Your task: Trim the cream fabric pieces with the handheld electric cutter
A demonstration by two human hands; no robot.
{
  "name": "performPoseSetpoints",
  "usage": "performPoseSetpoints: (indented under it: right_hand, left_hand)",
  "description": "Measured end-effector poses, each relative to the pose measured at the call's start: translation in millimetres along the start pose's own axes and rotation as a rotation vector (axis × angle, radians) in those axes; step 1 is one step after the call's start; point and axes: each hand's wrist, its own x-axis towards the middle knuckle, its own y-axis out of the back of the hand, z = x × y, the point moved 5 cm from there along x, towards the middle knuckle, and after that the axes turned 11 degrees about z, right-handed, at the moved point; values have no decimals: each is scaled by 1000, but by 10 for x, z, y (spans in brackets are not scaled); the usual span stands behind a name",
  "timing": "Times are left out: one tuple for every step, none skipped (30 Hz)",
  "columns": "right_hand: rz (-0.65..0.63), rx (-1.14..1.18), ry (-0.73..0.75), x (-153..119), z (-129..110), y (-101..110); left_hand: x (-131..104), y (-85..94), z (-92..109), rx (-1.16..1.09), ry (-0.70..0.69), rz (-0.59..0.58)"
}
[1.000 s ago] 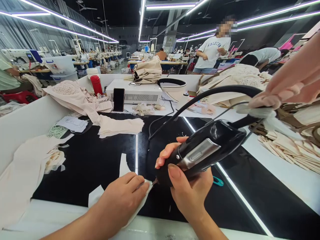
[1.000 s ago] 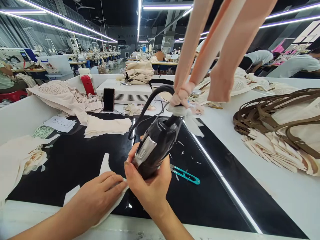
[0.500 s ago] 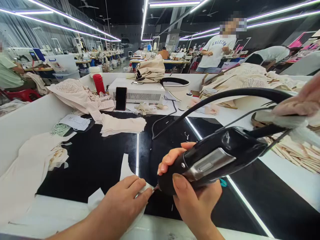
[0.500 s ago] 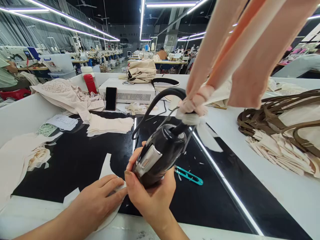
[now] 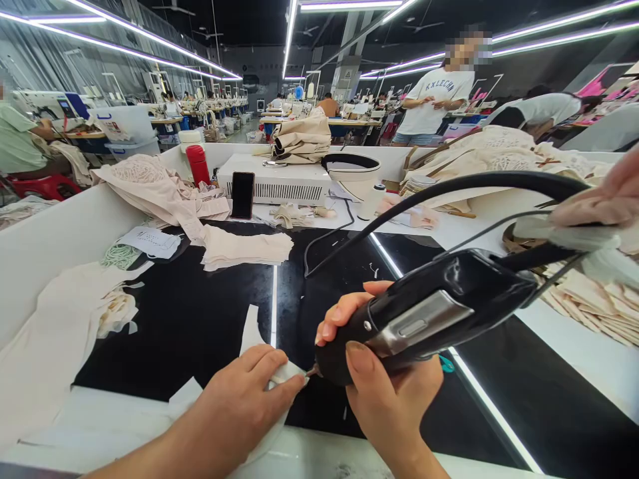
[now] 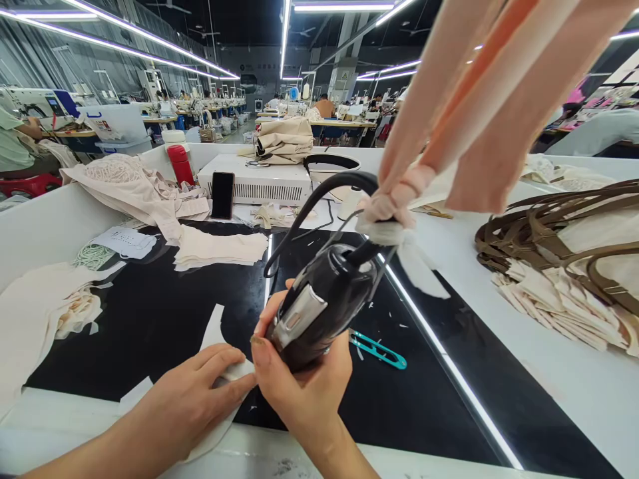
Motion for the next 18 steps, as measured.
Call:
performPoseSetpoints:
  right_hand:
    - [-1,2,-1,-1,-1,4]
    - [-1,3,-3,-3,-1,8]
    - [-1,2,-4,-5,0,13]
    - [-2,2,-5,-7,1,16]
    - [-4,0,-5,-8,2,17]
    - [-6,-1,-7,-8,4,15]
    - [-4,-2,-7,-6,5,12]
    - [-2,-2,-7,-1,7,6]
    - [4,-2,-9,6,12,-2]
    - [10,0,-13,14,17,-11]
    - [15,3,-15,24,23,-21]
    - [17,8,-19,33,32,-33]
    - [18,14,-21,42,40,-45]
    - [17,21,-24,49,49,-56]
    - [13,27,-25,54,59,-66]
    - [8,31,-29,57,70,-76]
    - [4,32,-33,58,81,-83]
    - [2,31,-34,57,92,-87]
  left_hand:
    - [1,12,-7,-7,4,7]
    - [4,23,-12,-10,5,13]
    - [8,32,-14,-13,4,15]
    - [12,39,-15,-15,3,17]
    - [15,45,-15,-18,1,20]
    - [18,48,-15,-19,3,21]
    - [19,47,-15,-22,6,20]
    - [18,44,-14,-24,9,17]
    - [16,41,-13,-24,12,17]
    - [13,36,-12,-22,13,17]
    - [8,29,-12,-20,16,14]
    - [3,22,-12,-18,19,10]
    - [-1,14,-12,-18,21,6]
    - [-5,7,-13,-21,23,3]
    - [-8,2,-13,-27,23,2]
    - [-10,-2,-14,-32,24,6]
    - [-11,-5,-15,-37,25,12]
    - [-12,-7,-16,-39,25,19]
